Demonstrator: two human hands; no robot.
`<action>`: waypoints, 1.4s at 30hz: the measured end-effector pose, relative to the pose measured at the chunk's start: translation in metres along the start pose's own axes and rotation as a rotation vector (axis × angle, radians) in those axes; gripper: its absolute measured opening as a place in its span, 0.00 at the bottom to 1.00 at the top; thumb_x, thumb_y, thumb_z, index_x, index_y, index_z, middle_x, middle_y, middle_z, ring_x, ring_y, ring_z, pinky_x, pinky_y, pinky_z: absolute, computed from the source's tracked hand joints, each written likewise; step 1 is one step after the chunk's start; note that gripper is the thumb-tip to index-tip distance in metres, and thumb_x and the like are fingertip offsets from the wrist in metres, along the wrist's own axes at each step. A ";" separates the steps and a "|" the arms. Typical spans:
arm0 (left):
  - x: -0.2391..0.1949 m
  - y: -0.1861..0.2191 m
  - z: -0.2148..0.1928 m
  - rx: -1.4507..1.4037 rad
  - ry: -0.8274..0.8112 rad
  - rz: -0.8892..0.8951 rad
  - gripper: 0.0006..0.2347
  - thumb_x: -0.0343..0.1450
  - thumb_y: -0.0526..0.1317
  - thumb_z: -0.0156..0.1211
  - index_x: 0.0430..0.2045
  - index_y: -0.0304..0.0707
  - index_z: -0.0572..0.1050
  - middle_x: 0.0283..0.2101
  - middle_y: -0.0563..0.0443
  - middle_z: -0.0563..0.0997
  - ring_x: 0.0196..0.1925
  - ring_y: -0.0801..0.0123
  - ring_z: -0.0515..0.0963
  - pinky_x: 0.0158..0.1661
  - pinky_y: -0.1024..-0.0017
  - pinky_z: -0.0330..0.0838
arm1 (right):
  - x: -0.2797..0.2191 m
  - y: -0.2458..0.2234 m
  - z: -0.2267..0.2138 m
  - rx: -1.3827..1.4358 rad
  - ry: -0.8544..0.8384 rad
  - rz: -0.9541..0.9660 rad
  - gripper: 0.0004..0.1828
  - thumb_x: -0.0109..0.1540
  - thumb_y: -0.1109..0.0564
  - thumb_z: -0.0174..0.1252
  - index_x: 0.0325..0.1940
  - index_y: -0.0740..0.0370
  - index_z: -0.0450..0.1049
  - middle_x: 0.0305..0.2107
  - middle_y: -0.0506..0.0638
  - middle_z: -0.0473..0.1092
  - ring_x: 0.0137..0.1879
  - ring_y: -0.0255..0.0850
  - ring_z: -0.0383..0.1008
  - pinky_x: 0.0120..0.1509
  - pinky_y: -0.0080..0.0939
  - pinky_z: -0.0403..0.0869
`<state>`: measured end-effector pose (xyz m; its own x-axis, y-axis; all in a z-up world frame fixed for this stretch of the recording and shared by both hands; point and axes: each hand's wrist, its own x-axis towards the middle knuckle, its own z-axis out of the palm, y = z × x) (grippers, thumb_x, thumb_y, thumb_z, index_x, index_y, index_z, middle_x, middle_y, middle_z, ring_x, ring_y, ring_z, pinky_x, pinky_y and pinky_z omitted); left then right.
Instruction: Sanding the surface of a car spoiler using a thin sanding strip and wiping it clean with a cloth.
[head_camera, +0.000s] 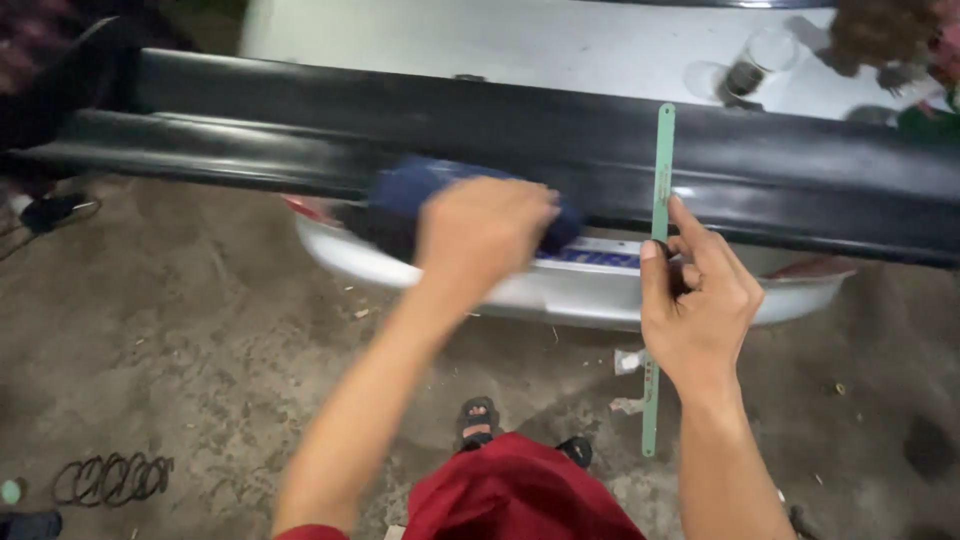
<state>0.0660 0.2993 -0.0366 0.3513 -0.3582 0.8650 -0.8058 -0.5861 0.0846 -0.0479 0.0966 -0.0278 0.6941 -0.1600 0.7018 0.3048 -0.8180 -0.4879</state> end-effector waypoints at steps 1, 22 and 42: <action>-0.004 0.003 0.011 0.016 0.002 -0.002 0.03 0.69 0.37 0.67 0.25 0.45 0.84 0.30 0.52 0.85 0.32 0.61 0.84 0.37 0.66 0.76 | 0.003 -0.007 0.008 0.014 -0.002 -0.009 0.18 0.68 0.68 0.63 0.62 0.76 0.78 0.33 0.63 0.75 0.27 0.51 0.76 0.24 0.45 0.70; -0.090 -0.232 -0.152 0.512 -0.172 -0.295 0.10 0.79 0.36 0.55 0.44 0.31 0.84 0.48 0.39 0.86 0.52 0.47 0.82 0.57 0.51 0.67 | 0.006 -0.021 0.076 -0.012 -0.048 -0.087 0.19 0.70 0.68 0.67 0.66 0.77 0.78 0.32 0.58 0.75 0.44 0.47 0.78 0.47 0.44 0.75; -0.033 -0.044 -0.035 -0.068 -0.057 -0.121 0.12 0.64 0.35 0.61 0.37 0.56 0.83 0.42 0.65 0.82 0.48 0.69 0.80 0.57 0.60 0.64 | 0.006 -0.027 0.072 0.020 -0.035 -0.053 0.17 0.64 0.62 0.67 0.58 0.66 0.80 0.28 0.56 0.75 0.28 0.52 0.76 0.26 0.45 0.70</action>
<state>0.0729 0.3623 -0.0517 0.4726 -0.3299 0.8172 -0.7858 -0.5774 0.2214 -0.0047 0.1579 -0.0477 0.6987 -0.0969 0.7088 0.3547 -0.8135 -0.4609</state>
